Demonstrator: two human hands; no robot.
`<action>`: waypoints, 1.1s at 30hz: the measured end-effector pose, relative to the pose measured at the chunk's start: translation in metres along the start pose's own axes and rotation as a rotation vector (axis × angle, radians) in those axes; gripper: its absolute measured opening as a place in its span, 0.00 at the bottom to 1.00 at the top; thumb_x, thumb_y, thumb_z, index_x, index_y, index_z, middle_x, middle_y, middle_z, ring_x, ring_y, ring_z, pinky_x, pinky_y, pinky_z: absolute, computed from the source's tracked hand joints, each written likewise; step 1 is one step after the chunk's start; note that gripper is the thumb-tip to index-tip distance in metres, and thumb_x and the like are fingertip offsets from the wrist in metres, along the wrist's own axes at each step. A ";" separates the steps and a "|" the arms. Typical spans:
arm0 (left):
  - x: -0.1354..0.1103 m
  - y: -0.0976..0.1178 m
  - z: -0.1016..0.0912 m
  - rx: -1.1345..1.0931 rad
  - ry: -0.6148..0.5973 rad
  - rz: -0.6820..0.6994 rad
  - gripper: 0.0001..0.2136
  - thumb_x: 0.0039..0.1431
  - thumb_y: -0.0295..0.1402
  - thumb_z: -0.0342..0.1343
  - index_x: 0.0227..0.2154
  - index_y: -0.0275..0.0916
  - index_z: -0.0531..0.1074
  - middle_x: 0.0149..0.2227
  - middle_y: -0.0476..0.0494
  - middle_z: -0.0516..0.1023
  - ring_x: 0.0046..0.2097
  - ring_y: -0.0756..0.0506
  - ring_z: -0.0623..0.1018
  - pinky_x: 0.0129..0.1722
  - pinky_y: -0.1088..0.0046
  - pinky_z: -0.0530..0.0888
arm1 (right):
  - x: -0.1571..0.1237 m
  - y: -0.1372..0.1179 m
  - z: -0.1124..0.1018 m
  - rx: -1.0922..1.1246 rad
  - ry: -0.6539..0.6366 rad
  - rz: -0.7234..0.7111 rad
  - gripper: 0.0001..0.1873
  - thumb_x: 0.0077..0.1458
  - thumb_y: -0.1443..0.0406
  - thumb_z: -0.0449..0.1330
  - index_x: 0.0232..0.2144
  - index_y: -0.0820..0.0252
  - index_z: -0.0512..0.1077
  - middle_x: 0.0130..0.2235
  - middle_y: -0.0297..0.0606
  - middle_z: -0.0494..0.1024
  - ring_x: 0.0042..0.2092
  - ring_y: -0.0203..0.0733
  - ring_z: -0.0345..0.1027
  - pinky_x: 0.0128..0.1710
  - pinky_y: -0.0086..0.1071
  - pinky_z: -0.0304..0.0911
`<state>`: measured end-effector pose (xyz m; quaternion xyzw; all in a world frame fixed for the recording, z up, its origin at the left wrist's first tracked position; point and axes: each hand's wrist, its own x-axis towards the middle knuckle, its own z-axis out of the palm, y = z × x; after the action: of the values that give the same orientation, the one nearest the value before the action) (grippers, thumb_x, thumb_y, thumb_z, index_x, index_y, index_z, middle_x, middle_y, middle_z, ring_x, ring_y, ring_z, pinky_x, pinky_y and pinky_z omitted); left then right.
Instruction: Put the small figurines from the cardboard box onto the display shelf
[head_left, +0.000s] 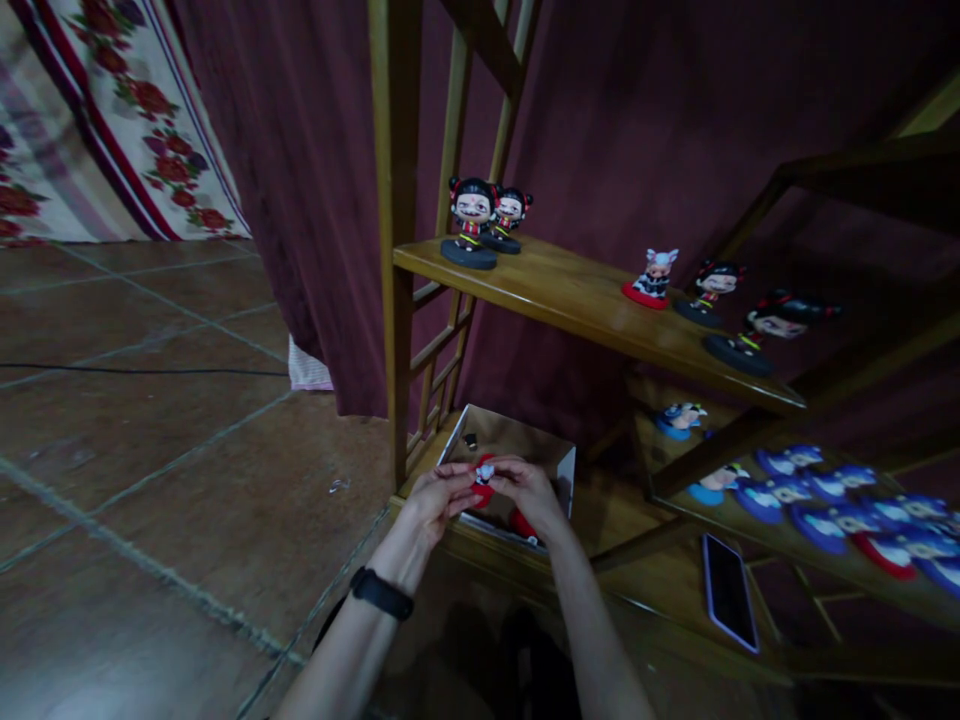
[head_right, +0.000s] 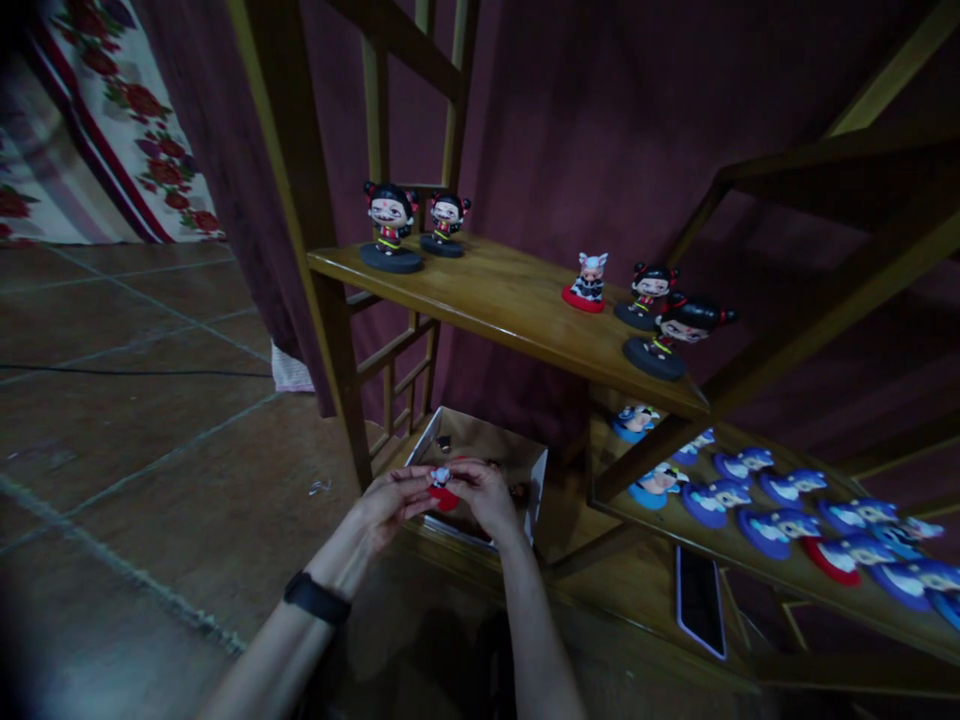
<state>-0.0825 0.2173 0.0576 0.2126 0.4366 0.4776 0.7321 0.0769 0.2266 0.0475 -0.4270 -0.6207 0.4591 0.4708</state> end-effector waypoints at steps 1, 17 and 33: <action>0.000 0.000 0.000 0.001 0.001 0.003 0.08 0.43 0.21 0.61 0.30 0.31 0.72 0.28 0.39 0.78 0.27 0.47 0.78 0.28 0.73 0.76 | 0.000 0.001 0.000 0.002 0.001 -0.012 0.09 0.42 0.64 0.62 0.31 0.55 0.76 0.39 0.36 0.76 0.43 0.41 0.69 0.47 0.37 0.62; 0.004 -0.003 -0.004 -0.073 0.077 0.029 0.05 0.47 0.21 0.58 0.30 0.32 0.72 0.27 0.42 0.77 0.26 0.51 0.77 0.27 0.78 0.75 | -0.006 0.017 0.031 0.377 0.179 0.298 0.19 0.40 0.56 0.63 0.35 0.60 0.75 0.38 0.41 0.78 0.41 0.45 0.71 0.42 0.41 0.65; 0.011 -0.010 -0.011 -0.144 0.072 -0.052 0.05 0.50 0.18 0.54 0.29 0.33 0.69 0.23 0.45 0.76 0.23 0.52 0.76 0.27 0.76 0.75 | -0.011 0.009 0.040 0.474 0.279 0.335 0.18 0.36 0.57 0.65 0.33 0.57 0.75 0.36 0.37 0.78 0.37 0.43 0.71 0.37 0.37 0.67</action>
<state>-0.0849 0.2210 0.0398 0.1305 0.4326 0.4960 0.7415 0.0405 0.2110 0.0308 -0.4605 -0.3468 0.5991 0.5556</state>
